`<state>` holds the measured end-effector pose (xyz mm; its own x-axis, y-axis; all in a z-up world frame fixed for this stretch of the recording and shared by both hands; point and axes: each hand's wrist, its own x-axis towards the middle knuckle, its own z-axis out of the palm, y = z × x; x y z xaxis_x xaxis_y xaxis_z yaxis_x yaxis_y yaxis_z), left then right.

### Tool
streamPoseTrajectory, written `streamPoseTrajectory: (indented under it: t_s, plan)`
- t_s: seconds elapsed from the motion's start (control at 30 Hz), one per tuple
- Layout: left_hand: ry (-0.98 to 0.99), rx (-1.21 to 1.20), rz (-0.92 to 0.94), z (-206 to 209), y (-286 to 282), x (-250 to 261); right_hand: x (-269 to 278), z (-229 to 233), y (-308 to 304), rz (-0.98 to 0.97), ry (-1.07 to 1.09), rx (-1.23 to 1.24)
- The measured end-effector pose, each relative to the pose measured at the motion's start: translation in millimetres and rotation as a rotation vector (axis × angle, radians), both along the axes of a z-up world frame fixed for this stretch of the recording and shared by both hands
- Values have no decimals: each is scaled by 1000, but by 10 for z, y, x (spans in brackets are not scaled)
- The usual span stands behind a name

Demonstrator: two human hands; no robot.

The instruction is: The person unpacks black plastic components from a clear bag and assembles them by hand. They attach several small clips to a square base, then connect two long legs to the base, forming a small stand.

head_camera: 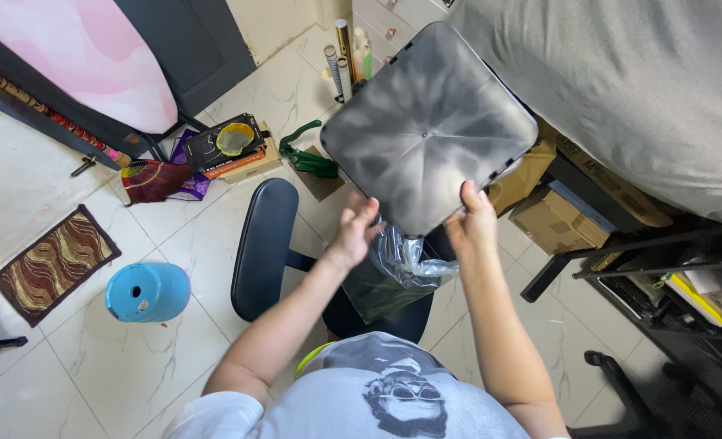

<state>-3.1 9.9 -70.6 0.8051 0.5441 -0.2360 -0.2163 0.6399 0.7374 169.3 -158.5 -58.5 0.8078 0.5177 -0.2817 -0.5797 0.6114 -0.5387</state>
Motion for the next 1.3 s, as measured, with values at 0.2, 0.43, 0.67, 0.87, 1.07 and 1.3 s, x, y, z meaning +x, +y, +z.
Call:
streamPoseTrajectory:
  t_s: [0.2,0.43,0.67,0.87,1.07,1.3]
  plan:
    - [-226,133,84,85,145,141,-295,50,-101,271,-82,-151]
    - [-72,375,73,360,887,-66,56,532,-962,326,-475,-866]
    - [-122,595,-184,668,1183,199,265,600,-382,338,-272,-311]
    - [326,1302,661,701,996,213,301,515,-67,99,-262,-73]
    - [-51,363,193,212,211,234,29,582,189,59,-99,-37]
    - [-89,224,198,-27,371,206,245,-203,-367,485,-267,-263]
